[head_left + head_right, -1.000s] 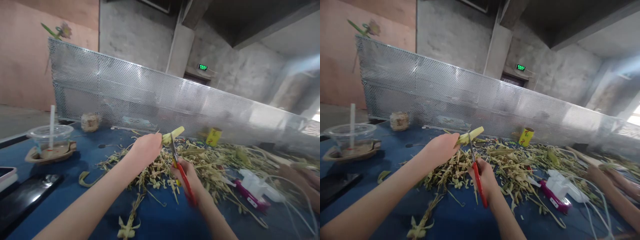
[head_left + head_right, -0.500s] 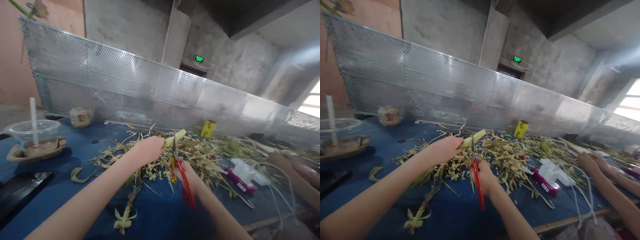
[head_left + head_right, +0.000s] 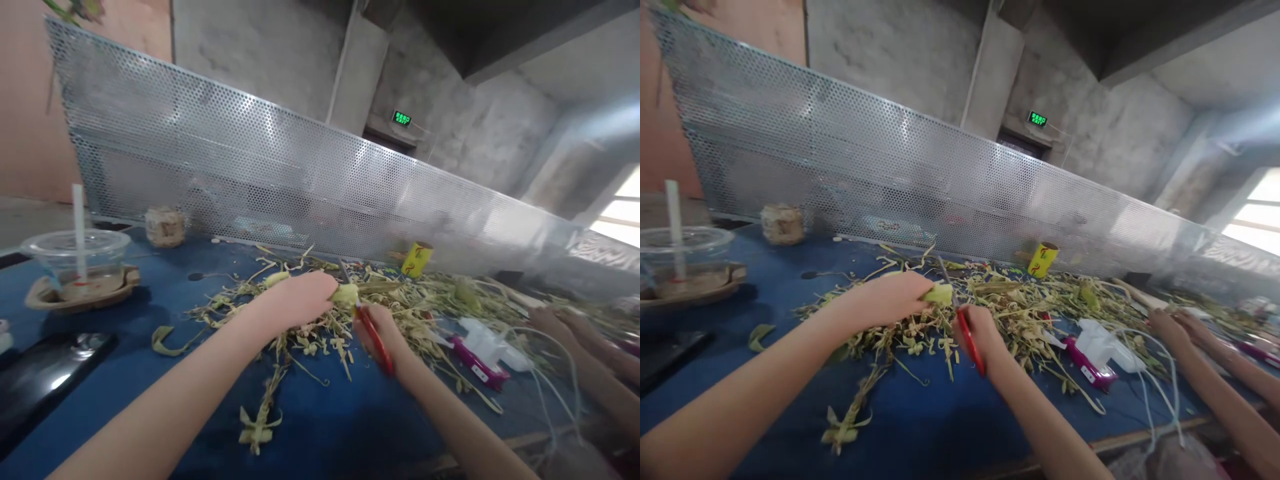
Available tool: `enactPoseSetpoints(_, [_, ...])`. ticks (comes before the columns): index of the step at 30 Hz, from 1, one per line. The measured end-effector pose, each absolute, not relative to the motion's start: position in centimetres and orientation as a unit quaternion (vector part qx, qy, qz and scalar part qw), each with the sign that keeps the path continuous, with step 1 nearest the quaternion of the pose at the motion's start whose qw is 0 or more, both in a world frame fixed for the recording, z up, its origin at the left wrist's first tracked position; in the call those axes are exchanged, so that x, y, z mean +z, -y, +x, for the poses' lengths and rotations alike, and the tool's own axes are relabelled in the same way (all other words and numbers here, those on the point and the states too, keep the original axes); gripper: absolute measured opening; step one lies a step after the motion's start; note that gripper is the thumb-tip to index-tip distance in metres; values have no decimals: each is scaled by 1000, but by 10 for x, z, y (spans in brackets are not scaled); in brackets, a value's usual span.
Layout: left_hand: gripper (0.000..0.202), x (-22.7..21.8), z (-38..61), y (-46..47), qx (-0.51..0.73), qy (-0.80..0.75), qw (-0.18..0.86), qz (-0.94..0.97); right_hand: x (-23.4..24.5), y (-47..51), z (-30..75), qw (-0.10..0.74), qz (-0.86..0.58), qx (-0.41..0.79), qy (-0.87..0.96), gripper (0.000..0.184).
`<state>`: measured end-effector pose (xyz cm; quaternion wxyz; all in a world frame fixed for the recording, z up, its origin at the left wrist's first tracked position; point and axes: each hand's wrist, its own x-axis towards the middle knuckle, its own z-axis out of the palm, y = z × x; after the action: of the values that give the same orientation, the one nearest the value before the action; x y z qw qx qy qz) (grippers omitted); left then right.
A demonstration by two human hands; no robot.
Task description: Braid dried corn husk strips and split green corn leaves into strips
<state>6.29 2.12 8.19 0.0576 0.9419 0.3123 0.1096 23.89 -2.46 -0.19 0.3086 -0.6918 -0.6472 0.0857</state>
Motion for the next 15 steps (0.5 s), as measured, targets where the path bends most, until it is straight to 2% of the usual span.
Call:
enactPoseSetpoints(3, [16,89,48,-32,119,-327,60,936,6,18,255,285,-752,66,590,19])
enactPoseSetpoints(8, [26,100,25,-43,158,-318,155,922,14,15,285,196,-811,7,551,13])
enactPoseSetpoints(10, [27,101,26,-38,197,-328,130,915,10,13,288,146,-826,7,544,15])
enactPoseSetpoints(13, [19,97,39,-24,127,-286,21,950,0,10,283,58,-831,32,553,17])
enactPoseSetpoints(15, [15,93,49,-15,118,-289,-8,950,-6,8,277,1,-825,42,563,14])
